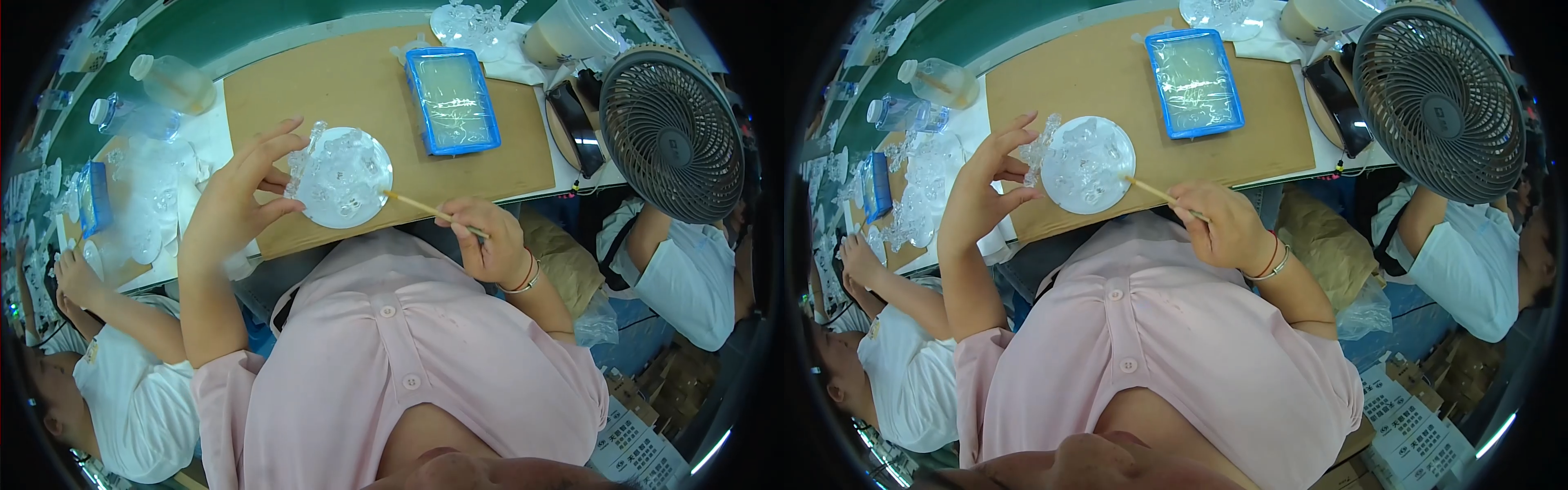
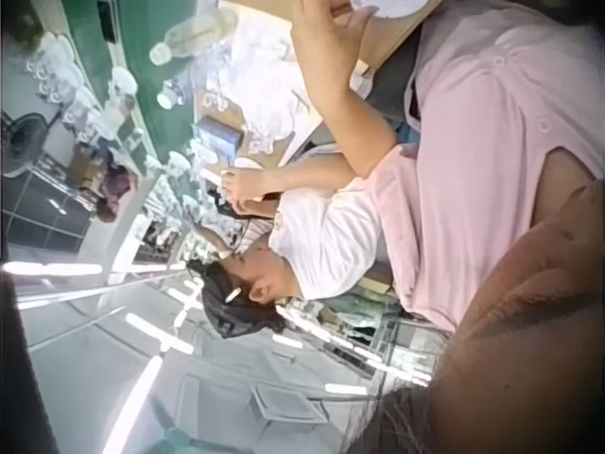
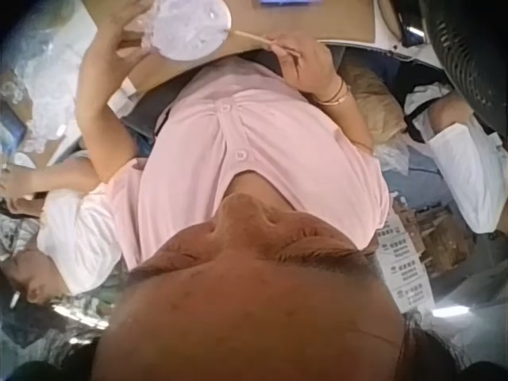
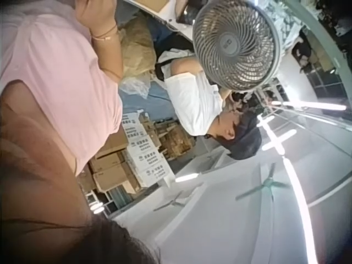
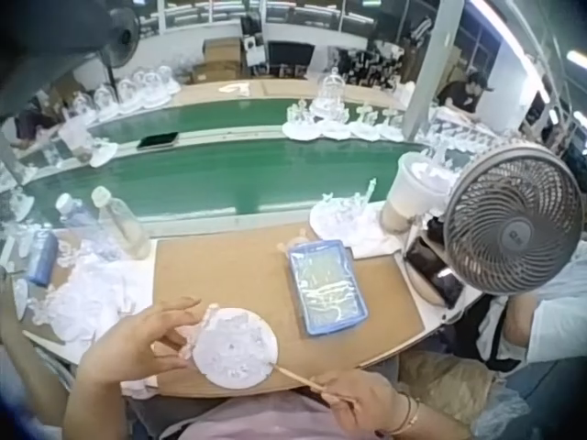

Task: Applying glue to small decorative lighting components using a brush at an industrial assembly line.

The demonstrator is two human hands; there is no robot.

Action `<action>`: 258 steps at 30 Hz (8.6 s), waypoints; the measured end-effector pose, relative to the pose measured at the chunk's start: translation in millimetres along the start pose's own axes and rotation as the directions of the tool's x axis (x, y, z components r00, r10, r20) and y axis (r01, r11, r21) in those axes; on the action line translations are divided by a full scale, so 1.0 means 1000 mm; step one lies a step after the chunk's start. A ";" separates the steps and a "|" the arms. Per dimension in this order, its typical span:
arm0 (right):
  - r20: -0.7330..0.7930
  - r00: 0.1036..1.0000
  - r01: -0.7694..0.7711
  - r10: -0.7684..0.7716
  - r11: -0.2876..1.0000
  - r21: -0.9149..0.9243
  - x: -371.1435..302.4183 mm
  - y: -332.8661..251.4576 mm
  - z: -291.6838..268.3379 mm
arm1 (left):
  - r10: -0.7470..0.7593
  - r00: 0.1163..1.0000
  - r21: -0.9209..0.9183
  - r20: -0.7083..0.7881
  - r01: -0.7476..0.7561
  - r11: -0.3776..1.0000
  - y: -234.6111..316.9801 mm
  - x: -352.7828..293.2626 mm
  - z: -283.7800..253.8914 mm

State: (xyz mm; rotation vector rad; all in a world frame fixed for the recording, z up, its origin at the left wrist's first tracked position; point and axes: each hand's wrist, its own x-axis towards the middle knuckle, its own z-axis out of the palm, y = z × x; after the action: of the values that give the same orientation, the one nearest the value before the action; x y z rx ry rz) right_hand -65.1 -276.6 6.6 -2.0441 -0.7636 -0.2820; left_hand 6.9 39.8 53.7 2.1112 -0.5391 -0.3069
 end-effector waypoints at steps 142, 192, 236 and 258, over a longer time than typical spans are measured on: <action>-0.083 0.996 -0.028 0.017 0.990 -0.136 0.009 -0.013 0.002 | 0.338 0.786 0.317 -0.517 -0.190 0.929 0.007 -0.002 0.072; -0.215 0.976 0.004 -0.039 0.987 -0.161 0.044 0.021 -0.001 | -0.057 0.919 -0.007 -0.390 0.059 0.998 -0.002 -0.001 0.080; -0.193 0.975 -0.147 0.109 0.969 -0.196 0.028 0.008 -0.002 | -0.030 0.934 -0.061 -0.355 0.008 0.998 0.006 0.008 0.082; -0.601 0.797 -0.038 0.049 0.999 0.030 0.001 -0.017 -0.034 | 0.140 0.709 0.325 -0.691 0.133 0.936 -0.063 0.216 -0.050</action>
State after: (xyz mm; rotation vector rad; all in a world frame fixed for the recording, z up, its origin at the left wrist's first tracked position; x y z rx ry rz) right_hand -72.0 -297.3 37.7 -1.7898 -0.3120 -0.8524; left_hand 232.6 1.6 26.3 2.3494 -0.1275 0.6582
